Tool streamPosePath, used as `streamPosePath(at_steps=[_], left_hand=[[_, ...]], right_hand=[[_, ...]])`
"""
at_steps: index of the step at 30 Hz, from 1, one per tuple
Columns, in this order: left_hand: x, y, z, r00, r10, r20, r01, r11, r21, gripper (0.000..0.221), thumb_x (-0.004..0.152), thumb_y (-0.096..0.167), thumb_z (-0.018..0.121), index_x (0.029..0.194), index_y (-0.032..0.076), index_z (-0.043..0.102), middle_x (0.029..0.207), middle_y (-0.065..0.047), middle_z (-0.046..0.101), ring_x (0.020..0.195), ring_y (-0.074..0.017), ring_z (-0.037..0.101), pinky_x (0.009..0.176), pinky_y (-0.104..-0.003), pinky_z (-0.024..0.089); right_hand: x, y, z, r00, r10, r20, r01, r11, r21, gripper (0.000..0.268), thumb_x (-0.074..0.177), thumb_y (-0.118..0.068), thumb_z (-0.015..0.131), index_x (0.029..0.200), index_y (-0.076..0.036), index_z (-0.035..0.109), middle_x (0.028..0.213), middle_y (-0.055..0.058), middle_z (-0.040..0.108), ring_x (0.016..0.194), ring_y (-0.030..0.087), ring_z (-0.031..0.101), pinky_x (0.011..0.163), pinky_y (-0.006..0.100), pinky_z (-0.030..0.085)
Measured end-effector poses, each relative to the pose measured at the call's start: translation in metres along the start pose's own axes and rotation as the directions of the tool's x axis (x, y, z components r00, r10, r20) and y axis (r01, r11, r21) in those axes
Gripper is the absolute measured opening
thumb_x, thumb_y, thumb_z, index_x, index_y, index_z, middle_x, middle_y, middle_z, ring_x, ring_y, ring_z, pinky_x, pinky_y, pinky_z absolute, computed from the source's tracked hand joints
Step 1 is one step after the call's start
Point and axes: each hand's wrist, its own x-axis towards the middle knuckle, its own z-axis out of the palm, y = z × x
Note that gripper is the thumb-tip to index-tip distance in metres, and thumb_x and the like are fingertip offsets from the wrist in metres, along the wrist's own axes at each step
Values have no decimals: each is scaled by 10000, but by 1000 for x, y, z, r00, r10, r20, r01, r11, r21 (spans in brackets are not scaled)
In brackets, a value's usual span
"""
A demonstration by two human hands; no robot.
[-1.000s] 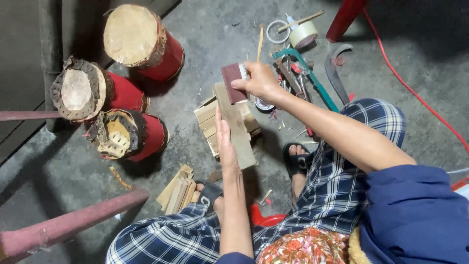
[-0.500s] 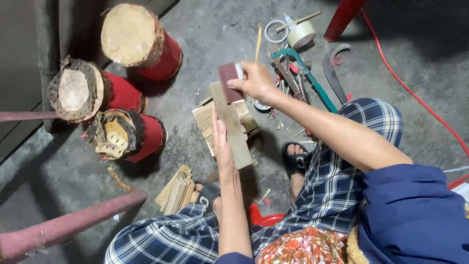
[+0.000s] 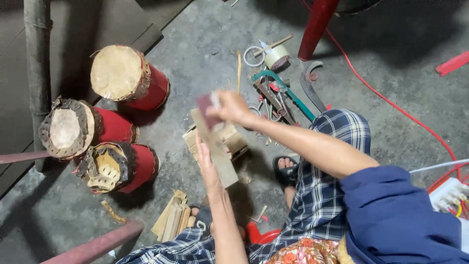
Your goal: Sanding a small wooden block and then cutting it using a hand-held saw blade while sitting on the floor.
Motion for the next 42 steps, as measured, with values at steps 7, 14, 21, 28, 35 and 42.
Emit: streamPosePath(at_steps=[7,14,21,28,35,42], left_hand=[[-4,2,1,999,11,30,-12,999,35,638,1006,513,504,1591,328,330,1173,-137,704,726,-194,720,566,-298,645],[-2,1,-4,1000,30,10,-30,995,98,644,992,519,525,1586,344,350,1265,-73,707,808,-135,721,676,-305,645],[-24,27,22,981,46,189,-23,992,-123,624,1046,343,453,1628,193,284,1222,-134,656,756,-104,639,562,-219,532],[-4,0,-3,981,28,194,10,981,-193,627,1059,504,419,1626,319,222,1198,-174,677,741,-217,682,558,-312,588],[-7,4,-2,991,21,135,-2,991,-136,631,1035,511,454,1612,333,271,1250,-128,679,764,-192,687,579,-298,601],[-8,5,6,991,-19,130,32,995,-98,639,1037,538,418,1618,340,240,1166,-167,690,771,-174,701,589,-283,608]], right_hand=[[6,1,-4,1000,2,-2,-2,1000,-25,436,709,-466,867,872,-111,673,833,160,721,892,399,716,763,469,548],[-10,1,12,996,-38,80,45,996,-77,449,638,-494,904,873,-170,700,819,62,749,871,294,737,742,410,552],[16,-23,-68,861,6,-508,97,979,177,152,863,-140,723,881,-49,603,759,12,615,638,105,553,593,256,503],[-15,-43,-34,992,-32,123,-14,934,357,237,757,-212,892,855,-158,683,770,-29,682,698,109,644,609,267,529],[-18,-35,-21,991,-113,74,107,991,84,323,707,-328,932,799,-156,674,665,11,670,659,139,634,594,294,490],[3,-2,-10,987,-108,-123,114,993,42,332,746,-383,886,843,-127,698,723,79,692,690,271,675,638,366,517]])
